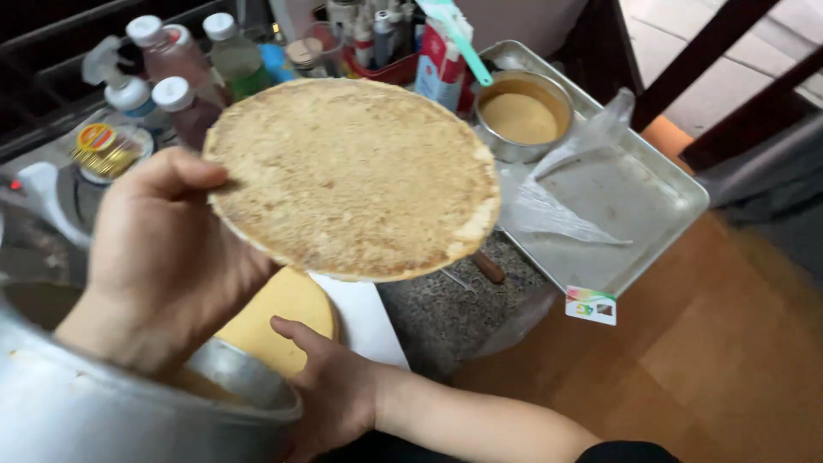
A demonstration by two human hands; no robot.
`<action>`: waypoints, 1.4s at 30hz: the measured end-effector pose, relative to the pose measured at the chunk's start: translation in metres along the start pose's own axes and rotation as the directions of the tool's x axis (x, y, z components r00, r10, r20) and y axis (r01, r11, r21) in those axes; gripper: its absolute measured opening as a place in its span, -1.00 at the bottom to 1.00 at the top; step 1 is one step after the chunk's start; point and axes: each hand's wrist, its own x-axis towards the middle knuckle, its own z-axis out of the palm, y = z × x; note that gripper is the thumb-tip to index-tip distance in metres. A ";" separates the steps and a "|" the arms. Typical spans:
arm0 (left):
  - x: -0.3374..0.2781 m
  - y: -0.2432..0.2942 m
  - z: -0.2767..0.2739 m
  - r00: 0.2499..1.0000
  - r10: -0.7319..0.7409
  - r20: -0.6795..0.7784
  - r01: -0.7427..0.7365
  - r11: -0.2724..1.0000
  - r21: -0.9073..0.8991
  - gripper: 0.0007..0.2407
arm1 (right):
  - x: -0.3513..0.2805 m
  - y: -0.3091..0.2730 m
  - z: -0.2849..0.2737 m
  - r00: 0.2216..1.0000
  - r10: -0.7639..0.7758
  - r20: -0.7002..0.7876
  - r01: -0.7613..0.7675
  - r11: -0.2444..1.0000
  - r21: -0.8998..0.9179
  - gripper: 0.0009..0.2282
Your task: Preparing a cake by mixing ingredients and removing it from the mold.
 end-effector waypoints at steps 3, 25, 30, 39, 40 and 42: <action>0.055 -0.030 0.000 0.998 -0.051 0.022 0.048 0.988 0.148 -0.48 | -0.020 0.006 0.043 0.801 -0.518 -0.301 -0.216 0.220 -0.951 -0.20; 0.170 -0.273 -0.205 0.827 -0.275 0.491 0.444 0.855 -0.270 -0.36 | -0.246 0.094 0.096 0.117 -0.988 -0.099 0.604 0.150 -0.783 -0.44; 0.150 -0.367 -0.333 0.881 -0.369 0.295 0.455 0.831 -0.320 -0.47 | -0.263 0.106 0.087 -0.090 -0.987 -0.132 0.571 0.057 -0.819 -0.48; 0.121 -0.340 -0.273 0.889 -0.448 -0.091 0.376 0.831 -0.410 -0.64 | -0.294 0.104 0.085 -0.403 -0.861 -0.311 0.581 0.022 -0.814 -0.51; 0.117 -0.329 -0.266 0.885 -0.447 -0.132 0.359 0.834 -0.419 -0.66 | -0.306 0.100 0.083 -0.418 -0.884 -0.209 0.555 -0.066 -0.829 -0.52; 0.105 -0.307 -0.267 0.873 -0.437 -0.215 0.314 0.842 -0.438 -0.69 | -0.316 0.088 0.102 -0.413 -0.905 -0.107 0.524 -0.140 -0.840 -0.54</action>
